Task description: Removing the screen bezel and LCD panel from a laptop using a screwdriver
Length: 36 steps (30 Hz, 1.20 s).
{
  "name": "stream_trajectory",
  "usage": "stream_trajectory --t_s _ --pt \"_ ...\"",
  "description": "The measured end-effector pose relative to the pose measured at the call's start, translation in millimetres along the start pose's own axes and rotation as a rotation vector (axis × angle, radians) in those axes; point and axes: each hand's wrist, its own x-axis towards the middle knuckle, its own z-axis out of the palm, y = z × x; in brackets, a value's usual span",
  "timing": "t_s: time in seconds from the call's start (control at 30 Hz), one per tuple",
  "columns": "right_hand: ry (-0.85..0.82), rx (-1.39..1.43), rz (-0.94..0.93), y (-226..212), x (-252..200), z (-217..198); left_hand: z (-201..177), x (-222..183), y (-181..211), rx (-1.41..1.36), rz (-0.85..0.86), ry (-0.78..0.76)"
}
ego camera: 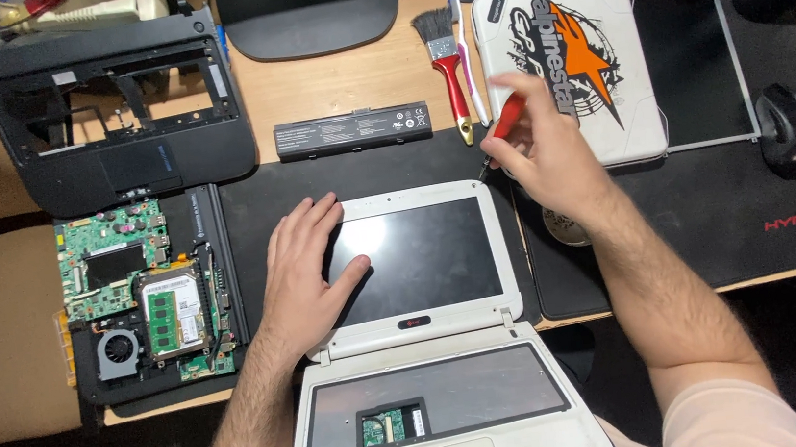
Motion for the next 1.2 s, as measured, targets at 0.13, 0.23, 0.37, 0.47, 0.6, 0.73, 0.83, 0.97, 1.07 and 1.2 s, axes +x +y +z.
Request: stream_trajectory --t_s 0.13,0.23,0.37,0.47,0.6,0.73,0.83,0.97,1.07,1.2 --pt "-0.003 -0.056 0.046 24 -5 5 1 0 -1 0.007 0.008 0.006" --pt "-0.004 -0.033 0.042 18 -7 7 0 1 0 0.012 0.006 -0.004" --pt "0.016 -0.100 0.052 14 -10 9 1 0 -1 0.024 0.009 0.002" --pt "0.021 -0.104 0.056 15 -12 9 1 0 -1 0.032 0.011 0.005" --pt "0.022 -0.118 0.068 17 -13 9 2 -1 0 0.029 0.021 0.012" --pt "0.032 -0.144 0.059 20 -14 12 3 0 -2 0.039 0.023 0.016" --pt "0.040 -0.173 0.048 24 -15 14 3 -1 -2 0.039 0.023 0.021" --pt "0.063 -0.209 0.033 27 -17 16 2 0 1 0.035 0.017 0.020" --pt "0.079 -0.227 0.025 28 -19 18 1 0 2 0.030 0.012 0.013" --pt "0.092 -0.225 0.018 24 -21 18 2 0 0 0.040 0.018 0.018"
